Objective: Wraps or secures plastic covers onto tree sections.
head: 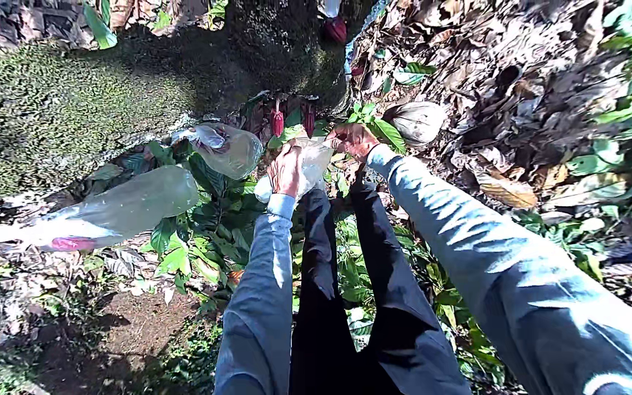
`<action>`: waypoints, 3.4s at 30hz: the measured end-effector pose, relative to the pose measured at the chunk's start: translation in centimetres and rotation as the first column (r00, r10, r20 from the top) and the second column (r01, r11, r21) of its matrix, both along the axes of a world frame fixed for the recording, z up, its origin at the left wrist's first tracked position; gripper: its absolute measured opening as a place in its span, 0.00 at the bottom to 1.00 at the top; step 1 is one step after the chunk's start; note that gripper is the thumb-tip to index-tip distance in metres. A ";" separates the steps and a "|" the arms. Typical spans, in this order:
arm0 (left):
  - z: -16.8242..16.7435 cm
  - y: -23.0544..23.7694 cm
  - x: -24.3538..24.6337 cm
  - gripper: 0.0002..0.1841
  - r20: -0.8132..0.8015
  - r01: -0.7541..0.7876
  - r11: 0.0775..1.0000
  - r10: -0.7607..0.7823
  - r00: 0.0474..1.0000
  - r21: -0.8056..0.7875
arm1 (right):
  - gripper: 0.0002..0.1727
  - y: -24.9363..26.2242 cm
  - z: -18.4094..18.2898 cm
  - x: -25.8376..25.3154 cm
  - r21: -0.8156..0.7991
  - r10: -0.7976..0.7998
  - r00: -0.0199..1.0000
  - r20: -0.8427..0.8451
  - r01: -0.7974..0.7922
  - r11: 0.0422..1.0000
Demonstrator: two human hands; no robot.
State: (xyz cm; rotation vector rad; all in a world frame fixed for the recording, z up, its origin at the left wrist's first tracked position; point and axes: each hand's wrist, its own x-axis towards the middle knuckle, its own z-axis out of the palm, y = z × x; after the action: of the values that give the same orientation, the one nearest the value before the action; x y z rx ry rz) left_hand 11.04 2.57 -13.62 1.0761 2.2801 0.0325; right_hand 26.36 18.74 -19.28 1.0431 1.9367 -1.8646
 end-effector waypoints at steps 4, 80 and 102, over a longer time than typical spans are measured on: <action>-0.2 1.6 -0.6 0.14 -0.063 -0.045 0.995 0.050 0.997 0.085 | 0.16 1.1 0.4 -1.2 -0.009 -0.042 0.997 -0.062 0.041 0.999; -3.2 6.6 -1.6 0.12 0.789 -0.814 0.514 0.365 0.494 0.272 | 0.11 -3.1 -1.2 -4.1 -0.563 -0.852 0.430 -0.299 0.641 0.521; -3.3 6.8 -1.9 0.09 0.826 -0.753 0.608 0.270 0.495 0.253 | 0.14 -4.4 -1.3 -5.4 -0.456 -0.849 0.446 -0.283 0.716 0.529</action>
State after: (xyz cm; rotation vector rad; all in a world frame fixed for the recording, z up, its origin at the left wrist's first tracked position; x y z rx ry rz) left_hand 9.11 9.34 -16.90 0.3585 1.7318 1.3129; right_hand 20.97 14.32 -20.61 1.7279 1.3269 -3.0654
